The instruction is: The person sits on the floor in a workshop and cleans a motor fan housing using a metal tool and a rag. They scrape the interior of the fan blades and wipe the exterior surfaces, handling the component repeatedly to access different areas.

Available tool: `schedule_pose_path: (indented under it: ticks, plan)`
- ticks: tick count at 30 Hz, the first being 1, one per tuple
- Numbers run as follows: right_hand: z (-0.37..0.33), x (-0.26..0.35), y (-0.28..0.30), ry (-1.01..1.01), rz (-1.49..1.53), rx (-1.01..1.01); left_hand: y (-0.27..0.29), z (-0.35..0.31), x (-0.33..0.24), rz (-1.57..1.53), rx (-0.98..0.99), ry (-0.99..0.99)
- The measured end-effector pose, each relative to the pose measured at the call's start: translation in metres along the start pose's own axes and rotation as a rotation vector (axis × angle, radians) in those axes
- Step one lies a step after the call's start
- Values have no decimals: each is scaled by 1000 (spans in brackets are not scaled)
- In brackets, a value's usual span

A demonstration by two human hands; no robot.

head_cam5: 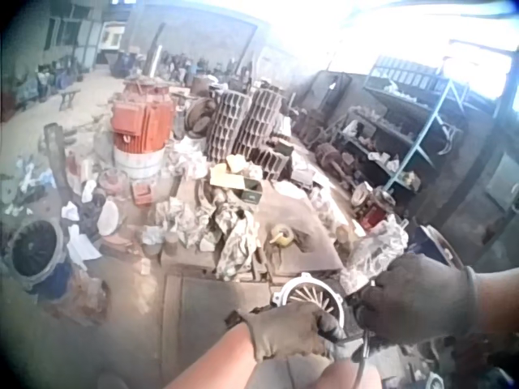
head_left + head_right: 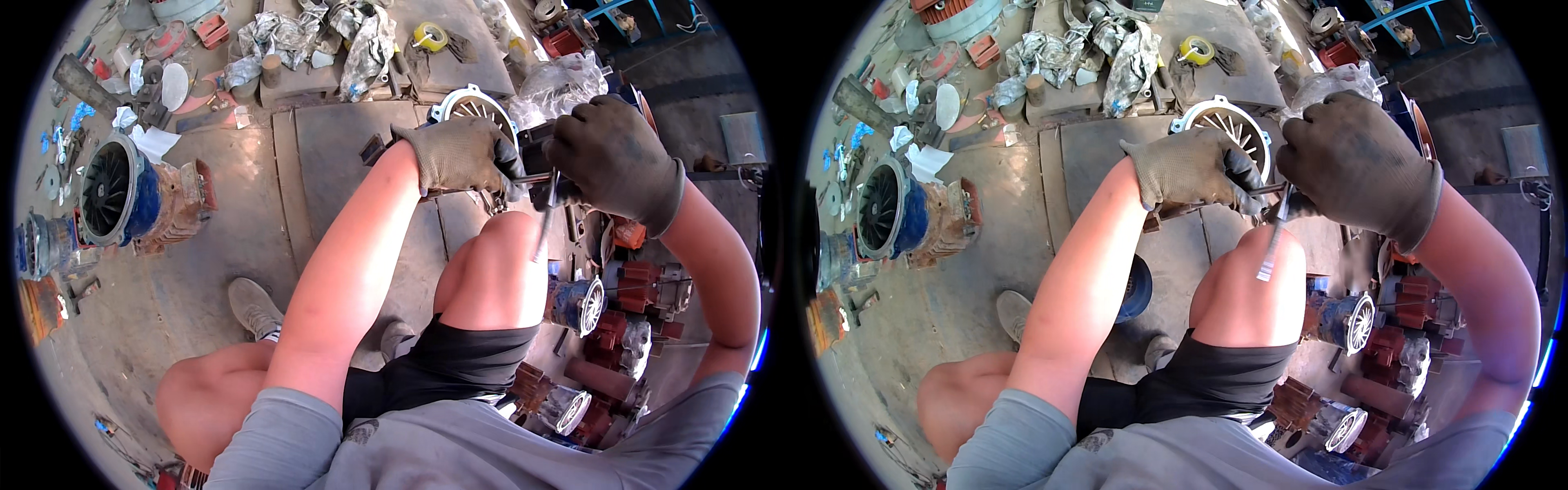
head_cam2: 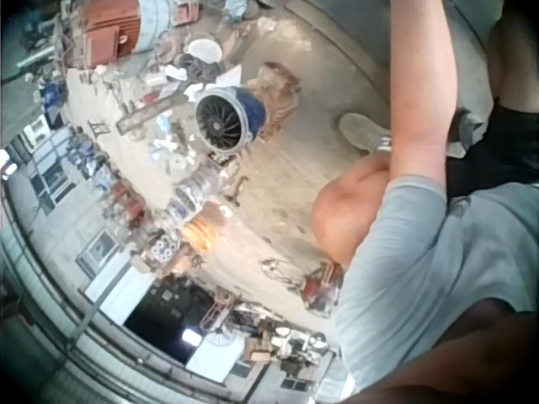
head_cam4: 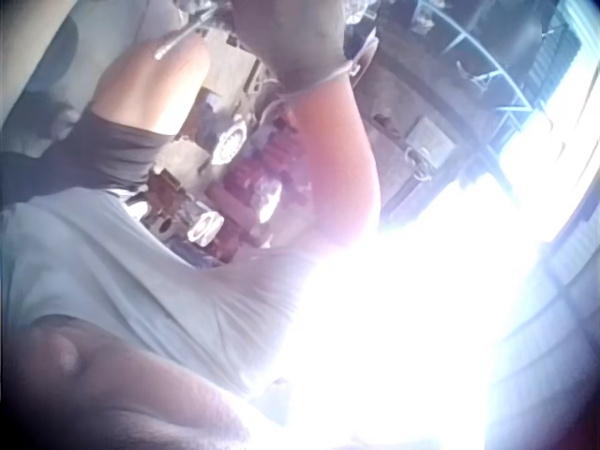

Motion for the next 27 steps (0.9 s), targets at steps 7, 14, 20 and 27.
schedule_pose_path:
  ticks: [7,14,20,27]
  plan:
    - [1,2,-24,-287,924,55,-5,-2,3,-74,21,131]
    - [-14,6,-6,239,-84,-670,-11,8,21,-76,-43,-30]
    - [-1,6,-13,344,-67,-562,3,-11,-15,-273,-4,5]
    - [21,14,1,-22,152,-155,15,-17,-23,-438,-30,105]
Point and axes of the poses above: each hand's wrist, its own z-axis towards the middle knuckle, its own y-axis out of the back of the hand, x = y × z, the point moved 4 cm from there along z, towards the middle knuckle, and after that the axes turned 1 degree about -z, right-handed, at the moved point
